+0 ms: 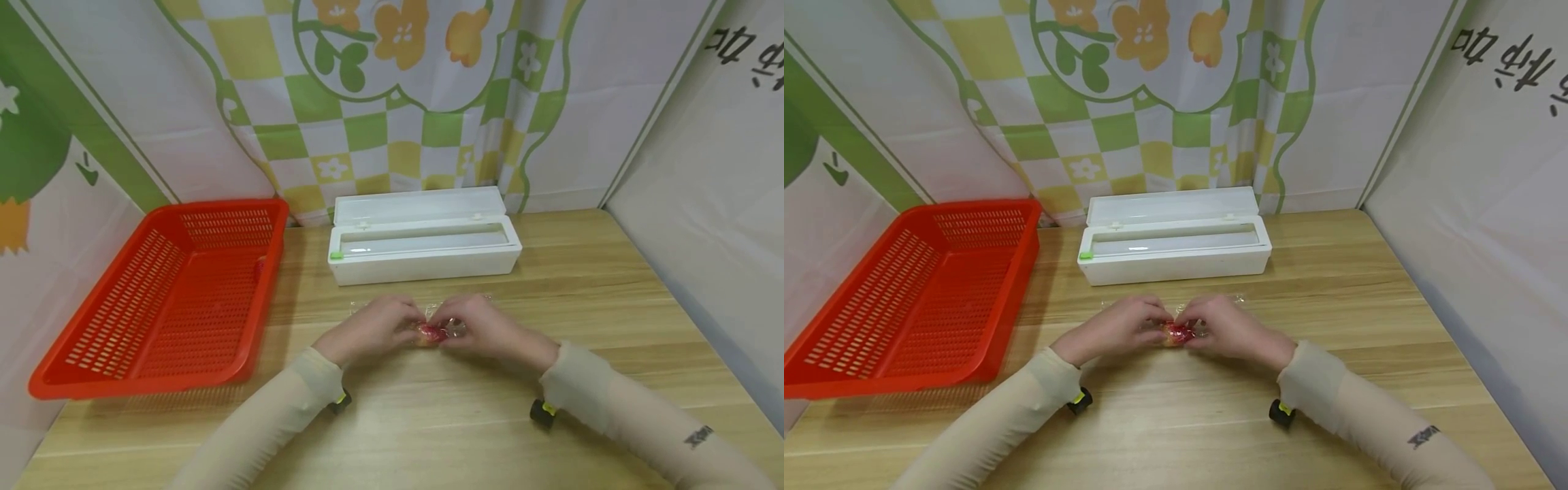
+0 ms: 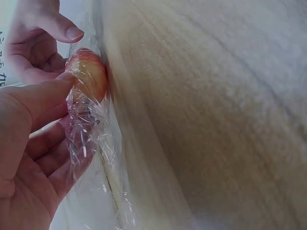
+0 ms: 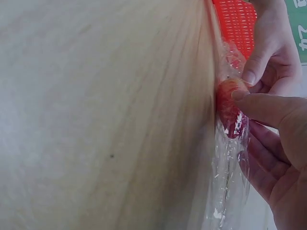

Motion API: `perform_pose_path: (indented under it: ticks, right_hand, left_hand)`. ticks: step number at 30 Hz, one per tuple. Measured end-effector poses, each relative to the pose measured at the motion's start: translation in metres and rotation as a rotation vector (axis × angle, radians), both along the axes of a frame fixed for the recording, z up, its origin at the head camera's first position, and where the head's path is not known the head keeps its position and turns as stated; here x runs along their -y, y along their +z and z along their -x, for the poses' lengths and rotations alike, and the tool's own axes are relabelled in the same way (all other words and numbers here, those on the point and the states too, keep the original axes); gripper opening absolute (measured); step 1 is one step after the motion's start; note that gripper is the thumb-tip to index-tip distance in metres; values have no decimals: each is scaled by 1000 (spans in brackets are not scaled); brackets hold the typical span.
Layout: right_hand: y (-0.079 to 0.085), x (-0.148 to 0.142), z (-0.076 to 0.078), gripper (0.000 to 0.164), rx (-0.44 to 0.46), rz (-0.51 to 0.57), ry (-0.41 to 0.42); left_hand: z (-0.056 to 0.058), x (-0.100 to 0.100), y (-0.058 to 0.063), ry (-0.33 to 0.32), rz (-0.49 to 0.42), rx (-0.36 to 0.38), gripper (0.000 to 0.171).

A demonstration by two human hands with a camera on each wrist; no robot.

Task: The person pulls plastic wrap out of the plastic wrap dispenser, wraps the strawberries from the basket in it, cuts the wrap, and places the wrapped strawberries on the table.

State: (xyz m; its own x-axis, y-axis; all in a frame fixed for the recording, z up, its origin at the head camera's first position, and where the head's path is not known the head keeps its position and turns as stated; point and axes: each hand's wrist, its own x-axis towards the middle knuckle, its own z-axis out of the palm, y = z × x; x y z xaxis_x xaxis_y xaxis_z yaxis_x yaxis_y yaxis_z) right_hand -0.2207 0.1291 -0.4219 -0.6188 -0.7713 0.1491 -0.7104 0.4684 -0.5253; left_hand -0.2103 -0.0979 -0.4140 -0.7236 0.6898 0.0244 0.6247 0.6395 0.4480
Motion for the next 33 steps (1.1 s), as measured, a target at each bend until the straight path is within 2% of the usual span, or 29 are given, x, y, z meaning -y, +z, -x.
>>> perform_pose_path:
  ticks: [5, 10, 13, 17, 21, 25, 30, 33]
  right_hand:
    - [-6, 2, 0, 36, -44, -22, -29]
    - [-11, 6, -1, 33, -97, -35, -45]
    - [-11, 6, -1, 31, -56, -21, -68]
    - [-10, 6, 0, 29, -9, -5, -71]
    - [-8, 4, 1, 26, 27, 5, -55]
    - [-7, 3, 1, 24, 95, 22, -44]
    - [-4, 1, 3, 27, 149, 2, -63]
    - [-3, 0, 4, 29, 129, 8, -87]
  left_hand:
    - [1, 0, -1, 14, 3, 9, 22]
    - [2, 0, -1, 31, 8, 29, 14]
    - [1, 0, 0, 38, 16, 25, 14]
    - [-1, 1, 3, 22, 2, -22, 15]
    - [-3, 1, 4, -40, -45, -68, 15]
    - [-4, 0, 2, -85, -75, -65, 20]
    - [-4, 0, 1, -63, -82, -63, 13]
    - [-2, 1, 1, -43, -72, -68, 14]
